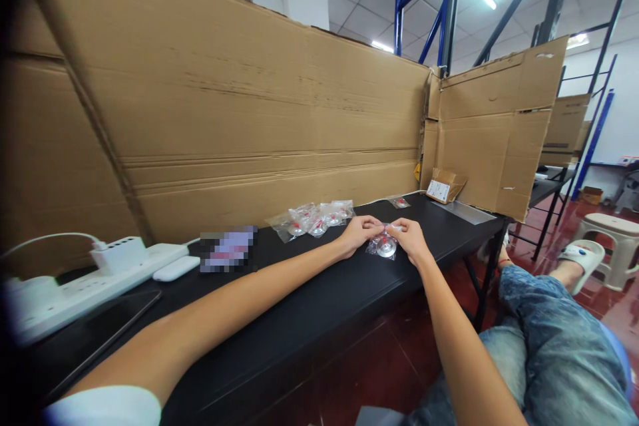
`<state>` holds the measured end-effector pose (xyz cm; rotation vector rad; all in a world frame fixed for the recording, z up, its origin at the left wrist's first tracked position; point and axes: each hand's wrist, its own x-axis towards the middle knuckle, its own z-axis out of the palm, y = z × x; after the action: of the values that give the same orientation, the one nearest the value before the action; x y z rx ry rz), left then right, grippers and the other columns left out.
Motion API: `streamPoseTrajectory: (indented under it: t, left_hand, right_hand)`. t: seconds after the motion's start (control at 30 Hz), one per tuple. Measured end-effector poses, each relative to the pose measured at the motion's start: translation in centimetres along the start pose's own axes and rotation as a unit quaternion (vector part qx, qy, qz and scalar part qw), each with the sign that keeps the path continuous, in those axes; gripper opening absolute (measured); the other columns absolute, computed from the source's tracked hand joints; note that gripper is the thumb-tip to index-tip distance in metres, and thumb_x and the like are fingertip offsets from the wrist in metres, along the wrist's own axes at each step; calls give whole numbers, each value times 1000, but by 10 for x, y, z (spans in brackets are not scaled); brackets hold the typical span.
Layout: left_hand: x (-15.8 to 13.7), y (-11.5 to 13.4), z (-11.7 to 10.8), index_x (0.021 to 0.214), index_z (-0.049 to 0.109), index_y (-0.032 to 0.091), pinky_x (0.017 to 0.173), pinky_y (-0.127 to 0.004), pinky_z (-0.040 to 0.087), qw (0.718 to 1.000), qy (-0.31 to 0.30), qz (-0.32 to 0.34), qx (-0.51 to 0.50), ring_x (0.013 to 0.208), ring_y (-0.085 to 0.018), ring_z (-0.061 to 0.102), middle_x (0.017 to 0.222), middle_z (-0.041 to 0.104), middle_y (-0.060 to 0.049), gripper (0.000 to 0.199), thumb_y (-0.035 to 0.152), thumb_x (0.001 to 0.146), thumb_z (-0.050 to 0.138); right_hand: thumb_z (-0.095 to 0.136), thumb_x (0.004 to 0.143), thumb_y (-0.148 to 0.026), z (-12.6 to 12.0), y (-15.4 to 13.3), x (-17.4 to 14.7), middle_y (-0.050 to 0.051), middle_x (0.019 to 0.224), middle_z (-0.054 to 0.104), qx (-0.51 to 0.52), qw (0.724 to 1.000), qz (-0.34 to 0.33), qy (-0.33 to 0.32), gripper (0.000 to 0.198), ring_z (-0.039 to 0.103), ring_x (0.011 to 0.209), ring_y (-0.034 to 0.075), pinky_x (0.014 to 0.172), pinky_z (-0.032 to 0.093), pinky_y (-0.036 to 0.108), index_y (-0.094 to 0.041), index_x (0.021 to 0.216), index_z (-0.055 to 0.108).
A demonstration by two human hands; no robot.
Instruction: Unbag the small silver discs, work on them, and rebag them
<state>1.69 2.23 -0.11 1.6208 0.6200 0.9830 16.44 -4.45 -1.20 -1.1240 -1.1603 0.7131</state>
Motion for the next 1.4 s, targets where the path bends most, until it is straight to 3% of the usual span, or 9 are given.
streamPoseTrajectory:
  t: [0.1, 0.23, 0.47, 0.63, 0.9, 1.07, 1.2, 1.4]
  left_hand:
    - [1, -3, -2, 72, 67, 10, 51, -19, 41, 999, -18, 18, 22, 51, -10, 57, 58, 65, -4, 13, 21, 72, 74]
    - [3, -6, -3, 73, 68, 11, 57, -22, 46, 1000, -20, 11, -15, 54, -11, 59, 64, 68, -5, 16, 24, 71, 77]
    - [5, -9, 1, 74, 66, 12, 58, -26, 52, 998, 47, -24, -26, 56, -14, 63, 69, 70, -7, 15, 24, 75, 74]
    - [4, -7, 5, 76, 65, 11, 56, -29, 55, 996, 86, -34, -8, 56, -14, 65, 70, 70, -8, 11, 21, 82, 66]
    - [0, -4, 9, 80, 64, 11, 50, -28, 56, 996, 82, -30, -7, 55, -16, 65, 70, 70, -8, 8, 18, 83, 63]
    - [3, -6, 4, 76, 65, 13, 42, -22, 47, 987, 129, 9, 100, 40, -9, 55, 73, 71, -6, 12, 22, 84, 62]
    - [26, -16, 0, 81, 66, 14, 44, -19, 47, 972, 193, -68, 117, 42, -9, 59, 75, 71, -5, 11, 19, 86, 58]
    - [97, -28, 1, 85, 69, 11, 46, -22, 49, 943, 266, -162, 119, 49, -16, 65, 73, 71, -11, 12, 11, 83, 57]
  right_hand:
    - [82, 52, -45, 1, 0, -1, 3, 61, 65, 9, 1000, 4, -9, 40, 54, 56, 13, 52, 39, 24, -13, 72, 68]
    - [81, 52, -44, 1, 0, -1, 4, 60, 65, -3, 1000, -2, -13, 36, 53, 55, 13, 52, 39, 24, -12, 66, 70]
    - [83, 47, -36, 3, 3, 4, 3, 54, 62, 33, 996, 21, 82, 30, 45, 46, 9, 46, 34, 25, -11, 60, 70]
    - [83, 44, -31, 2, 7, 9, 6, 58, 66, 79, 987, 42, 132, 29, 50, 49, 11, 48, 38, 26, -11, 62, 72]
    - [78, 49, -25, -2, 14, 13, 7, 60, 68, 88, 977, 23, 194, 22, 53, 51, 13, 48, 40, 26, -12, 65, 73]
    - [74, 56, -25, -10, 23, 19, 7, 64, 70, 73, 963, 15, 260, 16, 57, 53, 14, 48, 45, 24, -14, 67, 72]
    - [72, 58, -24, -18, 27, 25, 7, 63, 70, 84, 962, 29, 259, 13, 60, 52, 13, 49, 49, 23, -14, 66, 69]
    - [65, 60, -20, -43, 27, 26, 8, 65, 70, 66, 973, 39, 217, 13, 61, 55, 12, 55, 51, 23, -13, 69, 71]
